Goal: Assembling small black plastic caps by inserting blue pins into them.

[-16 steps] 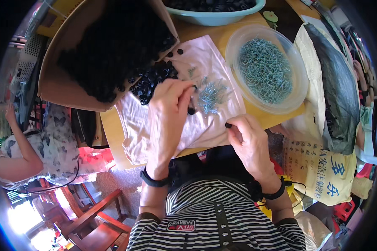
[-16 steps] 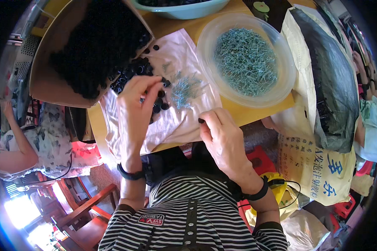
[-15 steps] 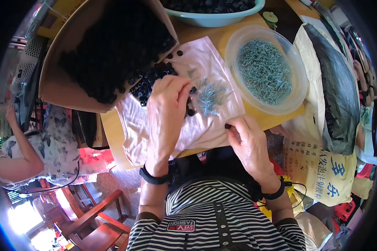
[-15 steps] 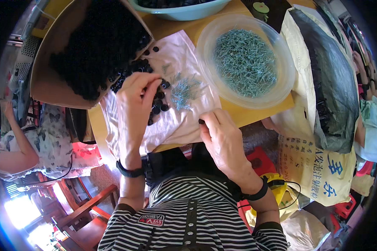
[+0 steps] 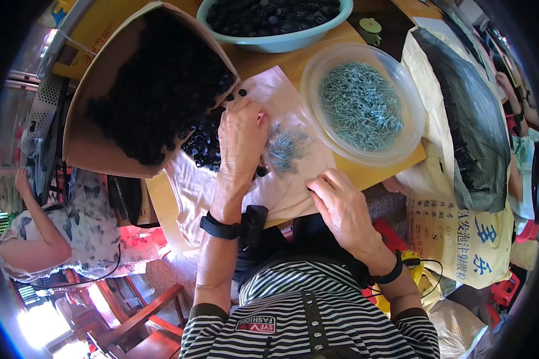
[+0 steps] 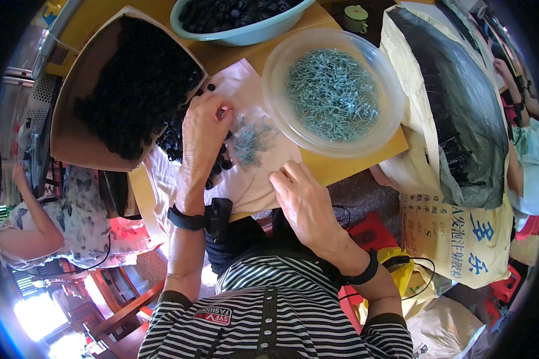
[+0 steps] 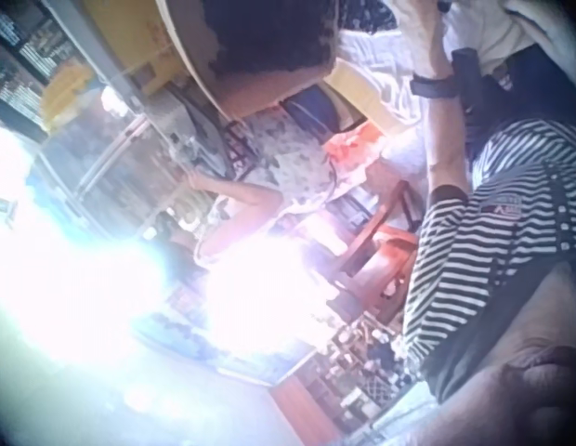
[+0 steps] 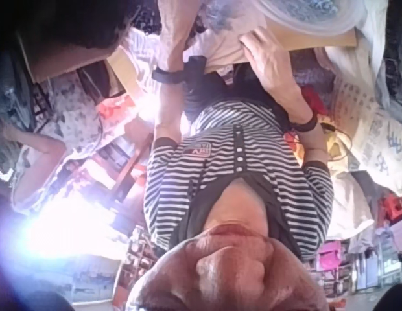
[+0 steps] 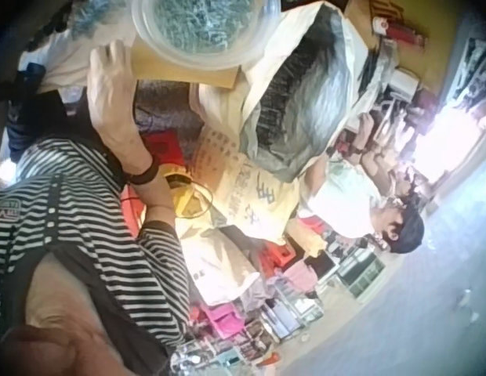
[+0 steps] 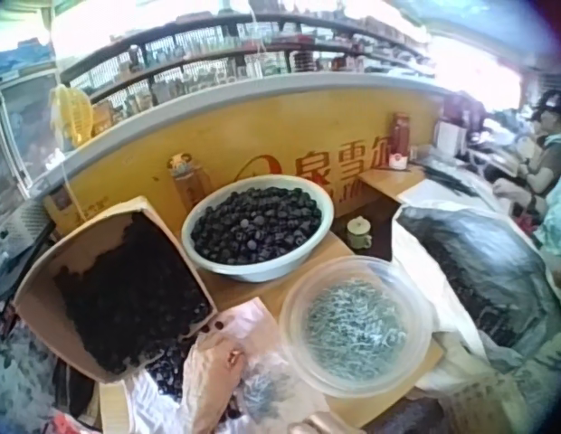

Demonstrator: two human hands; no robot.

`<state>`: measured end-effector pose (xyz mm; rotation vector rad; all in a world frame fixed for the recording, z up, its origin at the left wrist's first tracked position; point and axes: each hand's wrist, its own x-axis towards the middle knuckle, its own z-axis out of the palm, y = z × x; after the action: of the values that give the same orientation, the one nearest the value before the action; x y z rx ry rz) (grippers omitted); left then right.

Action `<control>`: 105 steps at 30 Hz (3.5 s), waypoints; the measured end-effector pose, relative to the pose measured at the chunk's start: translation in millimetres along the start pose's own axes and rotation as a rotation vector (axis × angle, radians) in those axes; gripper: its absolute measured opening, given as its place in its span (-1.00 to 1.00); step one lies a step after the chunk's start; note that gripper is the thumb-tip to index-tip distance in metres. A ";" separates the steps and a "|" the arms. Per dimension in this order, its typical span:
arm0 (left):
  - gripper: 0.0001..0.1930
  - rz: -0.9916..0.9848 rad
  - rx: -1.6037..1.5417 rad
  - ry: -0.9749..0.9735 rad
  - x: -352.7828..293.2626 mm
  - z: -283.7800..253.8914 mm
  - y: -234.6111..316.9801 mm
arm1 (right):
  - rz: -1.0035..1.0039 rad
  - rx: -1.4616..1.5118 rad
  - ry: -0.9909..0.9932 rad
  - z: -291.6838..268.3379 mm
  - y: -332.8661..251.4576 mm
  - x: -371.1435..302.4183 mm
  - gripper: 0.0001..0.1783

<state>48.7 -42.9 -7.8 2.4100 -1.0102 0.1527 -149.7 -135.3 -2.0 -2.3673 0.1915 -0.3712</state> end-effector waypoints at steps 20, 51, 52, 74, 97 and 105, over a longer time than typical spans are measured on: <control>-0.83 -0.358 -1.490 0.025 -78.4 -54.5 24.9 | 0.336 0.974 0.045 -18.2 -33.0 8.0 -0.73; -0.85 -0.213 -1.352 0.276 -137.3 -56.6 17.3 | 0.489 1.309 -0.245 8.5 -55.2 27.9 -0.74; -0.85 -0.205 -1.340 0.283 -138.9 -55.8 16.8 | 0.491 1.310 -0.247 9.0 -55.4 27.6 -0.74; -0.79 -0.440 -0.510 0.096 -133.2 -61.4 -9.1 | 0.517 1.105 -0.168 29.2 -29.7 4.0 -0.75; -0.69 -0.341 -1.517 0.112 -150.1 -62.7 3.3 | 0.254 1.085 -0.116 12.5 -62.7 19.1 -0.76; -0.41 -0.179 -1.265 0.091 -148.5 -66.7 14.7 | 0.017 0.789 -0.158 4.0 -72.4 15.4 -0.78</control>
<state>-61.6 76.1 12.1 1.2851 -0.5390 -0.3465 -131.4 -83.7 47.9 -1.6026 -0.0157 -0.1955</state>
